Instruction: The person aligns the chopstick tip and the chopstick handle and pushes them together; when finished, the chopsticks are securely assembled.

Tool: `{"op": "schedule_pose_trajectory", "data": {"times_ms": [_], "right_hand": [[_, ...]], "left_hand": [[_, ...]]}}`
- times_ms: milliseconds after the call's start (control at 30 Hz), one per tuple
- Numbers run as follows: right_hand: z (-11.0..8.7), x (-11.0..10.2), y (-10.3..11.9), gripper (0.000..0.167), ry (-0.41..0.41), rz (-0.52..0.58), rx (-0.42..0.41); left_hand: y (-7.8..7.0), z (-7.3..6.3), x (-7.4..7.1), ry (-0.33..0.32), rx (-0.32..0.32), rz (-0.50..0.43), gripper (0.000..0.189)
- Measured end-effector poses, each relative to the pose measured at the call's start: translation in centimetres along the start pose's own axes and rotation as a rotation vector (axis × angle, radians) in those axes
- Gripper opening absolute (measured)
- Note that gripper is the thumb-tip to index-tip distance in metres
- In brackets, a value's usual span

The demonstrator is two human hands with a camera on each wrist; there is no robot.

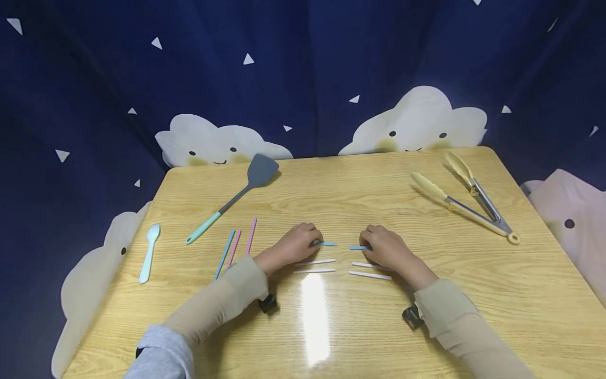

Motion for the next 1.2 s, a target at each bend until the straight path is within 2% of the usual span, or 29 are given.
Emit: {"op": "schedule_pose_trajectory", "data": {"times_ms": [267,367,533,633,733,900,1000,1200], "right_hand": [[0.4,0.2,-0.1,0.009,0.005,-0.002,0.019],[0.5,-0.1,0.0,0.008,0.008,0.013,0.035],[0.5,-0.9,0.4,0.006,-0.015,0.043,0.054],[0.4,-1.7,0.9,0.005,-0.060,0.066,0.050],[0.2,-2.5,1.4,0.003,-0.110,0.105,0.037],[0.0,-4.0,2.6,0.006,-0.194,0.209,0.008],[-0.3,-4.8,3.5,0.008,-0.267,0.268,-0.032],[-0.6,-6.0,5.2,0.013,-0.374,0.306,-0.112]], "left_hand": [[-0.1,0.6,0.5,-0.035,0.009,0.097,0.007],[0.0,0.7,0.1,-0.007,-0.018,0.051,0.005],[0.5,0.5,-1.0,0.041,-0.087,-0.091,0.006],[0.5,0.2,-2.1,0.002,-0.087,-0.133,0.006],[0.2,-0.2,-3.5,-0.075,-0.080,-0.166,0.006],[-0.2,-1.3,-5.4,-0.175,-0.113,-0.219,0.007],[-0.6,-2.0,-6.2,-0.217,-0.129,-0.254,0.007],[-1.7,-3.2,-7.6,-0.308,-0.102,-0.339,0.006]]}}
Point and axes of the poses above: each hand's wrist, its own z-axis towards the middle knuckle, its own x-axis out of the palm, y = z × x, the point moved 3 cm from there along z, towards the middle knuckle, and after that the axes turned 6 degrees about z, right-handed, at the moved point
